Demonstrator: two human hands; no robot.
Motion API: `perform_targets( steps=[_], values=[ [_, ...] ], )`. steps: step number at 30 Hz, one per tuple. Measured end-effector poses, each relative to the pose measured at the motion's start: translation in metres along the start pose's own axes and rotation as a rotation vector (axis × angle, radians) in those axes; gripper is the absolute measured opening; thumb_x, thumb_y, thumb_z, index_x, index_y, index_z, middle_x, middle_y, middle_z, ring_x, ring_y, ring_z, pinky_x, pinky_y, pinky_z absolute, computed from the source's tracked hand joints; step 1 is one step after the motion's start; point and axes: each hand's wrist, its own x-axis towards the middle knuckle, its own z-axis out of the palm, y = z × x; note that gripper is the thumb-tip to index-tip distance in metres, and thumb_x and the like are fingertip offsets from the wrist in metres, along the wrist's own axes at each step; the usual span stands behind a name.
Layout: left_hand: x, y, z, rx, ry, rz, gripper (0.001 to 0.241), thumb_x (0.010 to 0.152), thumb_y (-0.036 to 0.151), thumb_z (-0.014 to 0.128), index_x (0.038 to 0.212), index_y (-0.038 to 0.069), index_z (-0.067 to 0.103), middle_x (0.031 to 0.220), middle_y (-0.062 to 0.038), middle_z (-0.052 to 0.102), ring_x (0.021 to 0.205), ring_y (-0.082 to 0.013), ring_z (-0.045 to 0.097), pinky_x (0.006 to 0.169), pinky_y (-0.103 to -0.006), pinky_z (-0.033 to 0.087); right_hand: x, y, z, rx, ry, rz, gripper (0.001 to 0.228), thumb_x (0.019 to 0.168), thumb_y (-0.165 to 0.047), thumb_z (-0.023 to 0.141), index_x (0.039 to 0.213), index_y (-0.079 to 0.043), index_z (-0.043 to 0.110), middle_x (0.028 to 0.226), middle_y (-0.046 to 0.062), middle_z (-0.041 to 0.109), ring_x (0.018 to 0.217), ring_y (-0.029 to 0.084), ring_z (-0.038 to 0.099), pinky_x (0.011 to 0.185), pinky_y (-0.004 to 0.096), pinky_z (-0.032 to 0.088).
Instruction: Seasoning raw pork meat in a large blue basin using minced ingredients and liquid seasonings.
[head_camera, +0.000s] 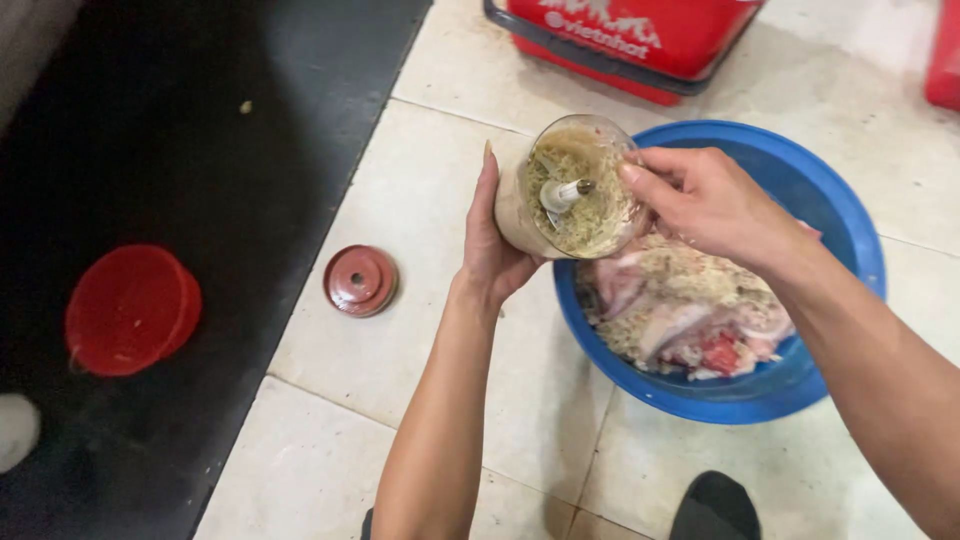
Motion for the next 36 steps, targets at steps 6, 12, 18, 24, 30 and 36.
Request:
perform_targets(
  steps=[6, 12, 18, 24, 30, 36],
  values=[
    [0.034, -0.048, 0.045, 0.277, 0.055, 0.093, 0.071, 0.098, 0.059, 0.045, 0.147, 0.009, 0.051, 0.134, -0.013, 0.064, 0.122, -0.0282, 0.063, 0.090, -0.0513, 0.058, -0.052, 0.024, -0.036, -0.314, 0.402, -0.286, 0.037, 0.101, -0.028, 0.068, 0.130, -0.006, 0.071, 0.094, 0.011, 0.074, 0.073, 0.013, 0.066, 0.066, 0.031, 0.054],
    [0.053, -0.078, 0.055, 0.506, 0.190, 0.132, 0.067, 0.095, 0.043, 0.069, 0.146, 0.001, 0.059, 0.132, -0.014, 0.067, 0.118, -0.0236, 0.066, 0.096, -0.0344, 0.056, -0.054, 0.088, -0.051, -0.043, 0.278, -0.196, 0.031, 0.097, -0.029, 0.069, 0.117, -0.005, 0.075, 0.093, 0.007, 0.079, 0.078, 0.008, 0.070, 0.068, 0.028, 0.057],
    [0.042, -0.071, 0.098, 1.373, 0.441, 0.444, 0.085, 0.083, 0.053, 0.076, 0.149, 0.005, 0.052, 0.131, -0.018, 0.069, 0.118, -0.0267, 0.072, 0.100, -0.0351, 0.056, -0.075, 0.126, -0.074, -0.142, 0.420, -0.018, 0.031, 0.095, -0.032, 0.073, 0.109, -0.004, 0.080, 0.084, 0.011, 0.078, 0.073, 0.015, 0.072, 0.066, 0.031, 0.057],
    [0.033, -0.104, 0.128, 1.978, 0.357, 0.490, 0.086, 0.074, 0.055, 0.083, 0.148, 0.020, 0.055, 0.142, -0.021, 0.053, 0.123, -0.0404, 0.055, 0.093, -0.0516, 0.051, -0.086, 0.142, -0.075, -0.269, 0.544, 0.017, 0.030, 0.095, -0.032, 0.073, 0.105, -0.005, 0.079, 0.078, 0.014, 0.076, 0.070, 0.024, 0.076, 0.068, 0.036, 0.060],
    [0.038, -0.099, 0.136, 2.063, 0.299, 0.625, 0.080, 0.075, 0.052, 0.084, 0.144, 0.023, 0.058, 0.144, -0.020, 0.051, 0.127, -0.0406, 0.051, 0.097, -0.0509, 0.052, -0.089, 0.136, -0.088, -0.441, 0.591, -0.083, 0.024, 0.092, -0.027, 0.072, 0.098, -0.006, 0.082, 0.072, 0.018, 0.074, 0.064, 0.031, 0.072, 0.067, 0.040, 0.058],
    [0.020, -0.103, 0.145, 1.974, 0.317, 0.719, 0.081, 0.071, 0.047, 0.083, 0.145, 0.022, 0.058, 0.142, -0.020, 0.050, 0.126, -0.0389, 0.052, 0.089, -0.0491, 0.055, -0.092, 0.147, -0.089, -0.227, 0.645, -0.024, 0.026, 0.093, -0.030, 0.073, 0.101, -0.007, 0.081, 0.076, 0.013, 0.076, 0.063, 0.021, 0.072, 0.060, 0.035, 0.056]
  ],
)
